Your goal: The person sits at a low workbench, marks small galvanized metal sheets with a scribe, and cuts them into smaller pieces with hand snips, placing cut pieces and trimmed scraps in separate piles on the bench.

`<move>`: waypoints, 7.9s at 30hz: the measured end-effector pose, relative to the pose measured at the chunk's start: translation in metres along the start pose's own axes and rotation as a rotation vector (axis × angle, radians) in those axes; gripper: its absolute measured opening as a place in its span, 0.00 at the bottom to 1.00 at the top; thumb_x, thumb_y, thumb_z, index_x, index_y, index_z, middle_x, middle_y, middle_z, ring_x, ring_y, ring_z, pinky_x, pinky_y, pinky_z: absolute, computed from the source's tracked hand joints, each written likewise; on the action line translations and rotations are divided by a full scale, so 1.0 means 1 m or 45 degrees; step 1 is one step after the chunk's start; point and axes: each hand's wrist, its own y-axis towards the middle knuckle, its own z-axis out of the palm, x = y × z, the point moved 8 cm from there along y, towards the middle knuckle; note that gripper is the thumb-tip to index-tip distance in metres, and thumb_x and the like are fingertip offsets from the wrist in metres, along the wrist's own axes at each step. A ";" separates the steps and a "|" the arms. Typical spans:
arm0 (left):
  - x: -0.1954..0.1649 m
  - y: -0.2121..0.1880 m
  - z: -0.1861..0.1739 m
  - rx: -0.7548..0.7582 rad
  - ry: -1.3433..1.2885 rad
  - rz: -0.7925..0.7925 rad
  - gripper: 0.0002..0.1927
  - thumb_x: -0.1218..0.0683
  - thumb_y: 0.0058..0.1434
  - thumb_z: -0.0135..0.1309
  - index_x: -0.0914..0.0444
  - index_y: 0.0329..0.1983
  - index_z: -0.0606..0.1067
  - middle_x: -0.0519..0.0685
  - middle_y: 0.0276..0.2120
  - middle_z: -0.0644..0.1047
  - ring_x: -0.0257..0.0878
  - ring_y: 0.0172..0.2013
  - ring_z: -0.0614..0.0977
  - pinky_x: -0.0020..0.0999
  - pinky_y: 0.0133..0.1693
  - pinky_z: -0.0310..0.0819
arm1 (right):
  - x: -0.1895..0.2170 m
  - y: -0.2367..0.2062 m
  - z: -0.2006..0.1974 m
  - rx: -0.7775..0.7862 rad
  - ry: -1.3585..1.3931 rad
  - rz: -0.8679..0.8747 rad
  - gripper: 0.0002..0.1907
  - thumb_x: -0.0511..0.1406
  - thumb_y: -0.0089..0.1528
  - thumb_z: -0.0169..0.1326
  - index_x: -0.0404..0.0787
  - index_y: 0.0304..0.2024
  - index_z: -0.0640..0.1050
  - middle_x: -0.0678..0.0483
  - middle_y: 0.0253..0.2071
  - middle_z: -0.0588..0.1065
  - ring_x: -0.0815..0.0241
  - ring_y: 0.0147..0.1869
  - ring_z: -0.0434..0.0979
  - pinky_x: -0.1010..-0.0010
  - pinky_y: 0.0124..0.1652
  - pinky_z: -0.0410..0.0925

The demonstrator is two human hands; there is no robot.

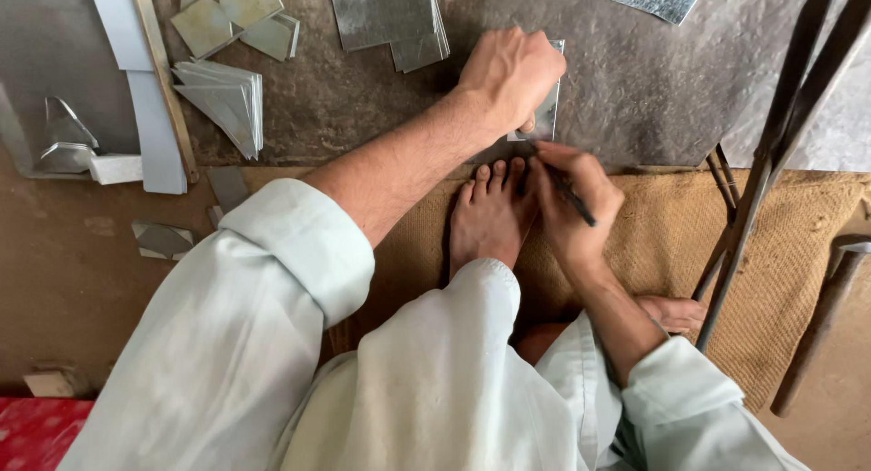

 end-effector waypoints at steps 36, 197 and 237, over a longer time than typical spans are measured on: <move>-0.005 0.019 0.020 0.108 0.136 0.054 0.12 0.58 0.53 0.68 0.71 0.34 0.81 0.48 0.24 0.83 0.35 0.25 0.84 0.28 0.25 0.79 | 0.011 0.000 0.014 0.160 -0.350 -0.268 0.08 0.24 0.63 0.62 0.35 0.44 0.79 0.49 0.52 0.80 0.42 0.66 0.75 0.57 0.62 0.71; 0.238 -0.398 0.047 -0.699 -1.106 -0.970 0.12 0.60 0.67 0.54 0.60 0.53 0.78 0.49 0.42 0.84 0.39 0.40 0.85 0.36 0.40 0.80 | -0.103 -0.051 -0.078 0.220 0.377 0.756 0.29 0.28 0.64 0.57 0.38 0.68 0.69 0.49 0.59 0.75 0.56 0.60 0.78 0.55 0.45 0.76; -0.056 -0.120 -0.033 -0.141 -2.064 0.464 0.31 0.53 0.58 0.70 0.56 0.65 0.74 0.46 0.56 0.79 0.37 0.59 0.80 0.40 0.63 0.79 | 0.058 -0.031 -0.037 0.560 0.817 0.690 0.35 0.24 0.60 0.58 0.34 0.68 0.62 0.46 0.67 0.68 0.54 0.75 0.65 0.60 0.65 0.69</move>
